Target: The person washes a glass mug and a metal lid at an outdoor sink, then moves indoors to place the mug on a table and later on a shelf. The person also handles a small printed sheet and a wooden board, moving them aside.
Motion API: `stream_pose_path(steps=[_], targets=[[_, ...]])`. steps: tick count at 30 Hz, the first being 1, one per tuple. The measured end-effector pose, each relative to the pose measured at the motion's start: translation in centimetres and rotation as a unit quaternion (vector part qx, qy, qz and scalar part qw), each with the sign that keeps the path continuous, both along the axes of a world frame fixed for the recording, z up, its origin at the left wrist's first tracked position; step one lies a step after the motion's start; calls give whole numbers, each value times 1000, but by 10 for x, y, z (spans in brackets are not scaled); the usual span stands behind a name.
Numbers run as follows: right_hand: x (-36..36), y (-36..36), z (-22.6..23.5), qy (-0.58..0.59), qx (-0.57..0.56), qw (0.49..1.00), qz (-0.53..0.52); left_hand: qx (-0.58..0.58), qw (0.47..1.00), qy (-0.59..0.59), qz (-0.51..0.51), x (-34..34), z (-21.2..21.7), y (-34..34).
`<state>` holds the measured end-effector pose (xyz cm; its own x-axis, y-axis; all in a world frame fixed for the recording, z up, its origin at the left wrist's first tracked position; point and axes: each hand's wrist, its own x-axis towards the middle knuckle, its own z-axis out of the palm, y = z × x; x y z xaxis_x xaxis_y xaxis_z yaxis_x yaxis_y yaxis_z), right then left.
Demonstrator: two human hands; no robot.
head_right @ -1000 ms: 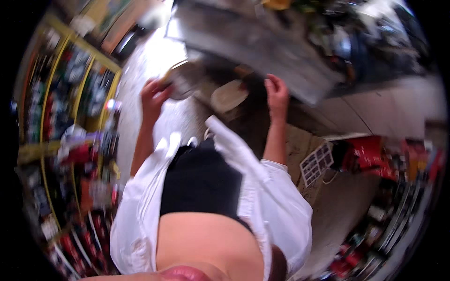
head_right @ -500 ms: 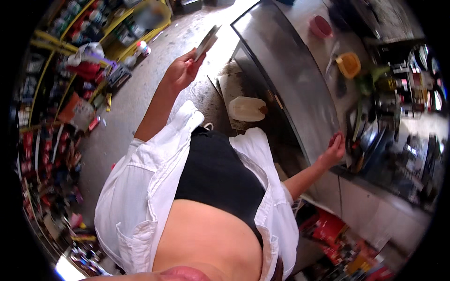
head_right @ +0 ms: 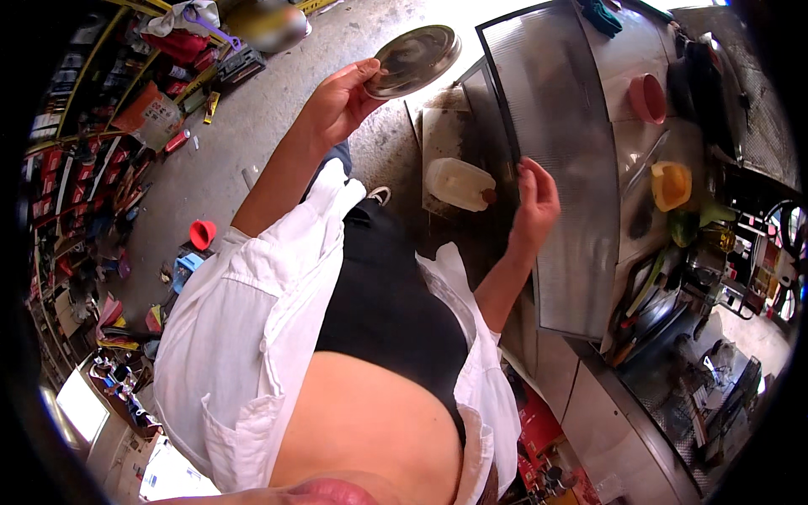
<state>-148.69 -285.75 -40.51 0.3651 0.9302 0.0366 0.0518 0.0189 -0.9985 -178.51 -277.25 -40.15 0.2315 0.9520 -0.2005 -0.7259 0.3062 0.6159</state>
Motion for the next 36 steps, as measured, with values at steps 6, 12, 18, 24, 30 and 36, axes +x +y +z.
stream_pose_path(steps=[6, 12, 18, 24, 30, 36], targets=[[-95, 120, 27, 24, 19, 986, 165, 19, 995, 85, 47, -21, 17, 92], [-195, 294, 59, 93, 94, 971, 201, 64, 990, 110, 59, -67, 35, 250], [-280, 481, 104, 23, 96, 984, 147, 40, 991, 131, 6, -147, 80, 439], [-325, 651, 130, 71, 46, 986, 141, 26, 988, 149, -27, -196, 104, 624], [-290, 823, 142, 80, -5, 988, 131, 59, 976, 203, -49, -175, 126, 801], [-200, 1024, 167, 50, 18, 995, 88, 72, 970, 217, -84, -86, 160, 1013]])
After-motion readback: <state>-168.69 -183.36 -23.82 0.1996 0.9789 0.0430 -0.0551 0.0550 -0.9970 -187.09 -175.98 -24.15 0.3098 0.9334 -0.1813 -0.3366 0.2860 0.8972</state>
